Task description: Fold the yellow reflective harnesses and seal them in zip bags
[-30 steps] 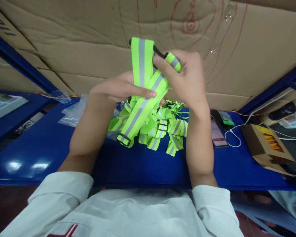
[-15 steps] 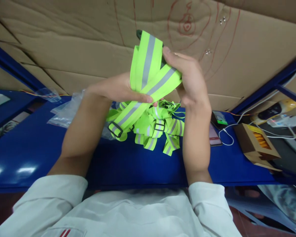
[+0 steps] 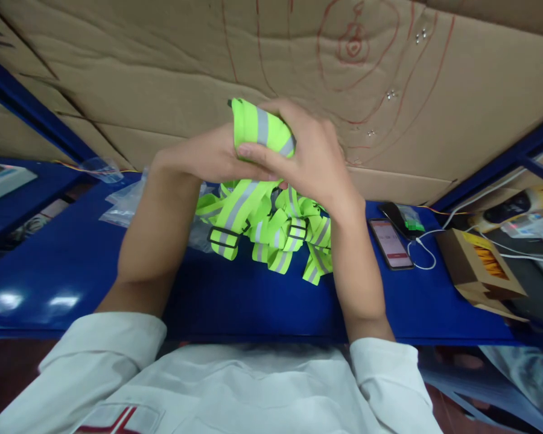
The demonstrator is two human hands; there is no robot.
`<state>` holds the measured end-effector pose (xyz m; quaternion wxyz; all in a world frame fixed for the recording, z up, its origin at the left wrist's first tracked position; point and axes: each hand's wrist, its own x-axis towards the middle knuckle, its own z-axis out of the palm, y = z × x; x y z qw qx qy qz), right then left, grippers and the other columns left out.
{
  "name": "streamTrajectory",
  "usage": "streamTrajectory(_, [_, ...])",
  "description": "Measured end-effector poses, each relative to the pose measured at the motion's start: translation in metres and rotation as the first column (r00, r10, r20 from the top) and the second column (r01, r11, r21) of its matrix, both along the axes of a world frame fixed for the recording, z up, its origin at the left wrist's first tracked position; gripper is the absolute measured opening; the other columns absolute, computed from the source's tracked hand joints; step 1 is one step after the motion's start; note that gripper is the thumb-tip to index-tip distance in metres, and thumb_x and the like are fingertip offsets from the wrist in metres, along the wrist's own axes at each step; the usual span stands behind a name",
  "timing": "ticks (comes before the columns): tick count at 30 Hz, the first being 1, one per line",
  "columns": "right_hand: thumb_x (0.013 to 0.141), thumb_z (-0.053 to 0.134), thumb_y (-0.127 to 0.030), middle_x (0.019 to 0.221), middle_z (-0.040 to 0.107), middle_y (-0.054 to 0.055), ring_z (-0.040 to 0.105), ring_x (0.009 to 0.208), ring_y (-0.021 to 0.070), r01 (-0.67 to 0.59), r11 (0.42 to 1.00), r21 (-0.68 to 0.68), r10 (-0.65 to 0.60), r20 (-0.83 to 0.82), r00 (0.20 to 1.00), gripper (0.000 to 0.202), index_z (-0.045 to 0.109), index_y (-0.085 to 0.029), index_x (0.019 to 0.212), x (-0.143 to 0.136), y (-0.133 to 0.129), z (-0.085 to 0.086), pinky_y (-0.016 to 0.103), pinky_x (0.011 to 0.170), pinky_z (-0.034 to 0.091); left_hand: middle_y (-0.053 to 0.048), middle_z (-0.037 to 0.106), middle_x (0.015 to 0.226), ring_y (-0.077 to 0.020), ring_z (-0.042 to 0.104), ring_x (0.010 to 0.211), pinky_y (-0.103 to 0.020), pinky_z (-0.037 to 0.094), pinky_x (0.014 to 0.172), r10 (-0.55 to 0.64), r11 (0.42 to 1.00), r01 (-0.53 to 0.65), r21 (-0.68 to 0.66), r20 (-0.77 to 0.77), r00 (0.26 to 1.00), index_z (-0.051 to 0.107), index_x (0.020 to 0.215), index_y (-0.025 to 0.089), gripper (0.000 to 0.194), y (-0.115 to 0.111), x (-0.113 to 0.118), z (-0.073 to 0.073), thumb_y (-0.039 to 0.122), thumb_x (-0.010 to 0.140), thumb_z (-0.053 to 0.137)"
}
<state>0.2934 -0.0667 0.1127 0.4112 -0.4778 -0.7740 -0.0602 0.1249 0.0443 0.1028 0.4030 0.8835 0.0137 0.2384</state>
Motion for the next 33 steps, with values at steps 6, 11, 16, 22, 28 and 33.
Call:
streamTrajectory(6, [0.090,0.068,-0.068,0.074,0.065,0.001,0.058,0.070,0.0227,0.183,0.978,0.098,-0.171,-0.120,0.978,0.043,0.062,-0.029,0.075,-0.001,0.004,0.002,0.040,0.070,0.045,-0.008,0.079,0.111,-0.0323,0.073,0.107,-0.050,0.056,0.100,0.014,0.951,-0.007,-0.309,0.020,1.000,0.074,0.109,0.020,0.037,-0.013,0.004,-0.004,0.041,0.080,0.082])
streamTrajectory(11, [0.093,0.069,-0.048,0.062,0.032,-0.001,0.030,0.058,0.0139,0.234,0.946,0.225,-0.152,-0.330,0.932,0.052,0.037,-0.023,0.060,0.003,0.012,0.004,0.034,0.059,0.022,-0.004,0.080,0.104,-0.0249,0.077,0.091,-0.042,0.062,0.086,-0.138,0.924,0.091,-0.372,-0.103,0.985,0.075,0.109,0.020,0.031,-0.018,0.001,0.004,0.035,0.082,0.080])
streamTrajectory(16, [0.094,0.071,-0.041,0.064,0.023,-0.001,0.018,0.060,0.0106,0.204,0.933,0.296,-0.067,-0.415,0.908,0.053,0.035,-0.021,0.059,0.004,0.012,0.007,0.032,0.057,0.018,-0.006,0.080,0.090,-0.0239,0.076,0.084,-0.036,0.062,0.077,-0.203,0.964,0.173,-0.202,-0.141,0.969,0.078,0.090,0.020,0.019,-0.006,0.008,0.003,0.038,0.085,0.077])
streamTrajectory(22, [0.089,0.069,-0.065,0.062,0.042,0.001,0.042,0.054,0.0151,0.039,0.994,0.099,0.028,-0.594,0.804,0.053,0.052,-0.024,0.061,0.011,0.019,0.000,0.030,0.049,0.031,-0.005,0.081,0.094,-0.0274,0.078,0.091,-0.039,0.060,0.085,-0.201,0.954,0.156,-0.256,-0.162,0.966,0.076,0.109,0.022,0.040,-0.001,0.009,-0.001,0.041,0.076,0.087])
streamTrajectory(28, [0.097,0.053,-0.065,0.091,0.075,0.006,0.070,0.085,0.0274,-0.047,0.987,-0.155,-0.052,-0.578,0.814,0.039,0.070,-0.031,0.094,0.014,0.041,-0.016,0.041,0.069,0.058,-0.006,0.080,0.089,-0.0266,0.076,0.090,-0.042,0.059,0.090,-0.202,0.969,0.177,-0.175,-0.132,0.971,0.080,0.101,0.022,0.028,-0.004,-0.002,0.001,0.042,0.082,0.081])
streamTrajectory(33, [0.099,0.063,-0.051,0.099,0.076,0.003,0.069,0.092,0.0237,0.065,0.989,0.132,0.001,-0.450,0.893,0.024,0.070,-0.028,0.092,0.001,0.031,-0.013,0.039,0.084,0.057,-0.006,0.080,0.088,-0.0274,0.075,0.092,-0.043,0.058,0.093,-0.132,0.981,0.109,-0.158,-0.143,0.981,0.081,0.096,0.025,0.026,-0.004,-0.006,0.002,0.045,0.079,0.081])
